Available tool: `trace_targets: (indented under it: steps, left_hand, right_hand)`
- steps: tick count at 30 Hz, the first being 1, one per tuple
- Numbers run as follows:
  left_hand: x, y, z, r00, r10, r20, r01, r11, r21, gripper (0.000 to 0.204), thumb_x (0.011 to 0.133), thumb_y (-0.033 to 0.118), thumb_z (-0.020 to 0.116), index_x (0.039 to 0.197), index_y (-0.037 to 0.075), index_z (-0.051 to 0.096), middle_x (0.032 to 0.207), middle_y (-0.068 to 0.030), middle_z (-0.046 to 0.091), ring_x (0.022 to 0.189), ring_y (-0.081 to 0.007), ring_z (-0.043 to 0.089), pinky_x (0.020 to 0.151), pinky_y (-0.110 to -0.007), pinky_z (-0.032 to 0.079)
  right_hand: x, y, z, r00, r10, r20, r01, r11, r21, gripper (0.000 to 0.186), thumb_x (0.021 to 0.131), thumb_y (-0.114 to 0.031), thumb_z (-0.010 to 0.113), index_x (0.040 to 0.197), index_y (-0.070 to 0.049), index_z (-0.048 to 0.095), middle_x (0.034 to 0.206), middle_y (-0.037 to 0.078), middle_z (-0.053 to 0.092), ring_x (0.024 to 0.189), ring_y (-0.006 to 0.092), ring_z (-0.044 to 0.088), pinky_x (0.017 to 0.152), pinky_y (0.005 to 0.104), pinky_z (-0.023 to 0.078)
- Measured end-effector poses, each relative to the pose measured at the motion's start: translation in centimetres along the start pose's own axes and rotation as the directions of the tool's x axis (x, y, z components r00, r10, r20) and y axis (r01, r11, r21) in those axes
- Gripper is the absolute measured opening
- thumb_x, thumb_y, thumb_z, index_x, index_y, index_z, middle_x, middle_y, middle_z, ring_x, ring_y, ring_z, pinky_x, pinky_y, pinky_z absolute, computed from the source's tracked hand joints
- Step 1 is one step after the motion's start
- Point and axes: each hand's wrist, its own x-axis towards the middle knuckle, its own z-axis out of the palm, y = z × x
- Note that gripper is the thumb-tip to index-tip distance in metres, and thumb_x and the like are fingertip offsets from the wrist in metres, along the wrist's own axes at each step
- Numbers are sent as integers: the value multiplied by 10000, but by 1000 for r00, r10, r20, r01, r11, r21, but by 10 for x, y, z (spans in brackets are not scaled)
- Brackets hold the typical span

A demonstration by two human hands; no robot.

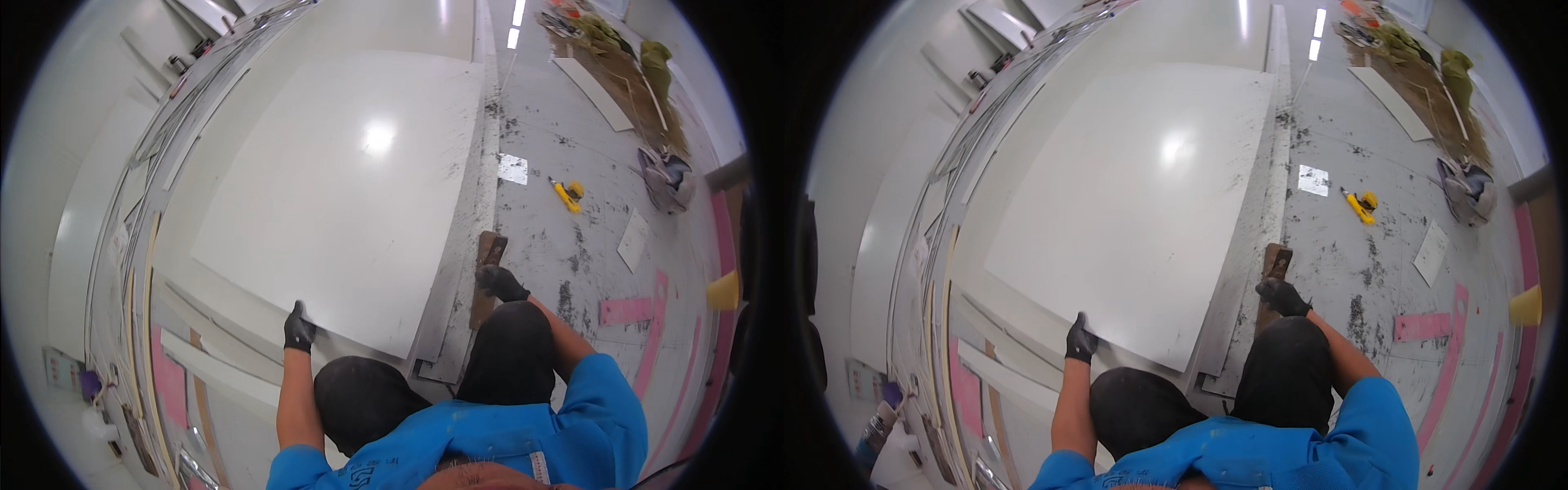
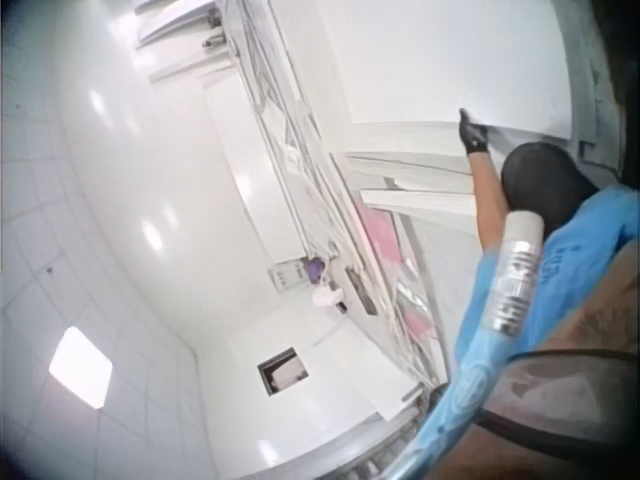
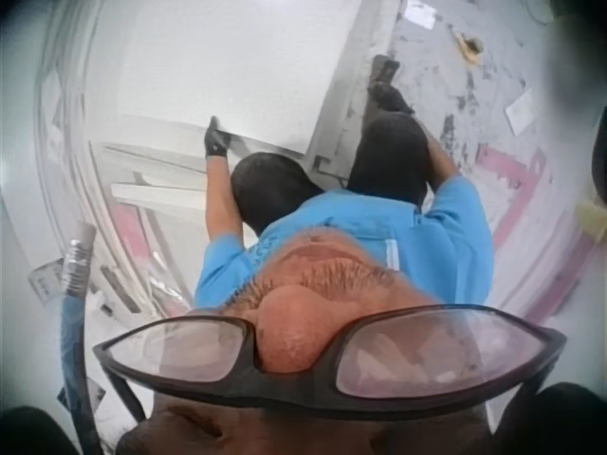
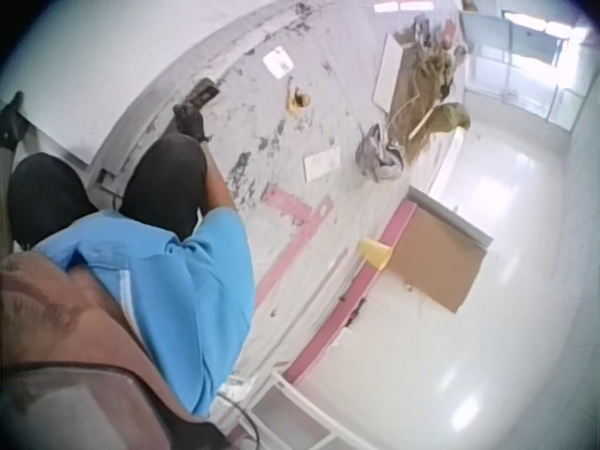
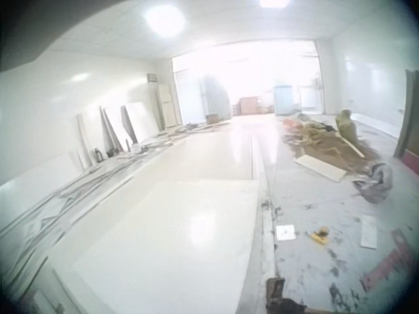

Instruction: The person measures and marks a large white panel using a tape measure and pencil, then uses a utility knife to cut along the marked line. The person flips the panel and uses a sanding block to smooth the cut edge repeatedly.

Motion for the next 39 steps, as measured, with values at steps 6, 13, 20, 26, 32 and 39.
trace_targets:
  steps: [6, 13, 20, 26, 32, 39]
  left_hand:
    - [-8, 4, 3, 999, -25, -33, 26, 1000, 14, 454, 1003, 281, 528, 1358, 4, 466, 1358, -148, 563, 1272, -312, 513, 1116, -434, 374]
    - [-51, -39, 47, 961, -261, 90, 259, 965, 39, 478, 1002, 265, 538, 1361, -36, 443, 1403, -194, 505, 1301, -352, 483, 1111, -485, 392]
    - [-36, -23, 41, 973, -130, 190, 145, 987, -69, 439, 1004, 261, 524, 1338, -19, 469, 1350, -179, 540, 1259, -331, 512, 1086, -471, 413]
    - [24, 78, -5, 978, 198, 65, -192, 978, -86, 346, 963, 226, 609, 1235, 19, 552, 1205, -135, 630, 1123, -289, 613, 1001, -419, 504]
    - [12, 53, 26, 954, 278, 113, -272, 960, -66, 243, 938, 157, 642, 1115, -4, 601, 1073, -107, 680, 1016, -246, 651, 911, -385, 535]
    - [-112, -3, 44, 953, 261, -154, -268, 963, -22, 144, 949, 217, 644, 1027, 96, 648, 692, -2, 639, 534, -120, 536, 497, -282, 438]
  right_hand:
    - [17, -64, 26, 954, 239, 184, -289, 896, 337, 539, 933, -463, 601, 1272, -53, 511, 1126, 125, 594, 940, 270, 638, 721, 438, 560]
    - [24, -107, 49, 971, 180, 156, -226, 904, 364, 476, 993, -395, 529, 1247, 8, 520, 1107, 125, 655, 919, 248, 664, 821, 396, 554]
    - [32, -61, 12, 963, -184, -198, 225, 953, 205, 298, 989, -258, 550, 967, 26, 639, 829, 64, 652, 734, 143, 593, 678, 302, 483]
    - [41, -148, 14, 938, -120, -326, 198, 956, 218, 318, 992, -293, 536, 849, -14, 592, 719, 48, 590, 597, 146, 565, 551, 319, 476]
    - [59, -145, -35, 941, -83, -329, 130, 984, 122, 349, 985, -332, 541, 904, 0, 612, 717, 66, 607, 562, 156, 570, 517, 331, 474]
    - [80, -149, -48, 976, -60, -210, 69, 997, 37, 362, 989, -336, 545, 893, 3, 623, 724, 73, 638, 556, 155, 577, 517, 332, 467]
